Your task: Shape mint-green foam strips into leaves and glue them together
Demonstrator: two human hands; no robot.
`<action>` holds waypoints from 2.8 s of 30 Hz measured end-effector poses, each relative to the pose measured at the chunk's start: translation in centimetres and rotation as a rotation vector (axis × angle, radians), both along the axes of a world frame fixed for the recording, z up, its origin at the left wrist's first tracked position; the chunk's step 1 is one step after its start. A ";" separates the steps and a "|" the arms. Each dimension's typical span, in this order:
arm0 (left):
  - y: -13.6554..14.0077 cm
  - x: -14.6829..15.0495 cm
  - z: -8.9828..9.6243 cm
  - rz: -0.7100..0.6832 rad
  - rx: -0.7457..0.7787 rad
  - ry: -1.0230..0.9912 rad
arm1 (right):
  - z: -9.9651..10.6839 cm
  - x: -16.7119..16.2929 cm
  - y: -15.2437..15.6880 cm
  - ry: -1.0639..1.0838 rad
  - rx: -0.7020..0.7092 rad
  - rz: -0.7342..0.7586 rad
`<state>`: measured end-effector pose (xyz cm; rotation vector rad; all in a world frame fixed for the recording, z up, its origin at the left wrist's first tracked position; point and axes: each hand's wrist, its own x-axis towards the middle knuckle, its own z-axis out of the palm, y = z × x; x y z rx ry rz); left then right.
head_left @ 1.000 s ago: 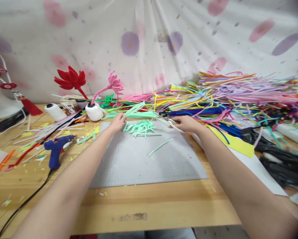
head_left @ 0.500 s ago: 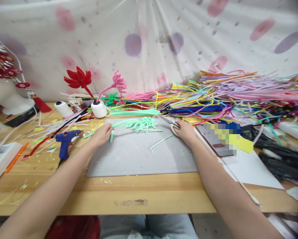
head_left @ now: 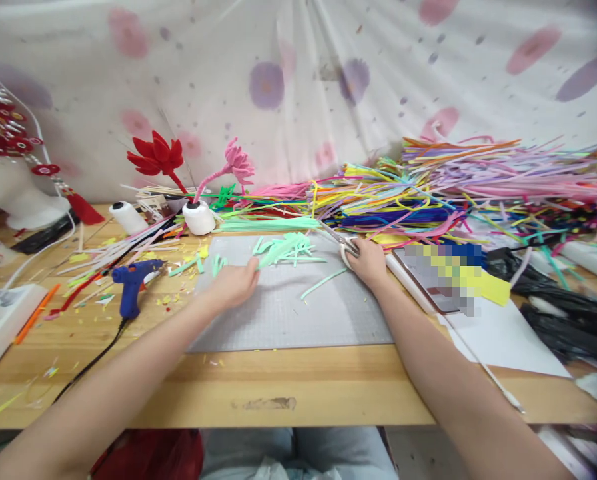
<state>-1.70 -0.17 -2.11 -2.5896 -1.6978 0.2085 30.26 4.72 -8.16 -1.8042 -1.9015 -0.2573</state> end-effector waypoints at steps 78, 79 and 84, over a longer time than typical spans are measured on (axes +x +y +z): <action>5.6 1.5 0.2 -0.131 -0.191 -0.147 | 0.9 0.3 -0.7 -0.117 -0.219 -0.024; 5.7 1.1 0.4 -0.133 -0.225 -0.138 | 0.9 0.3 -0.7 -0.128 -0.223 -0.019; 6.4 -0.9 2.1 -0.114 -0.444 -0.218 | 0.4 0.2 -0.4 -0.143 -0.221 -0.053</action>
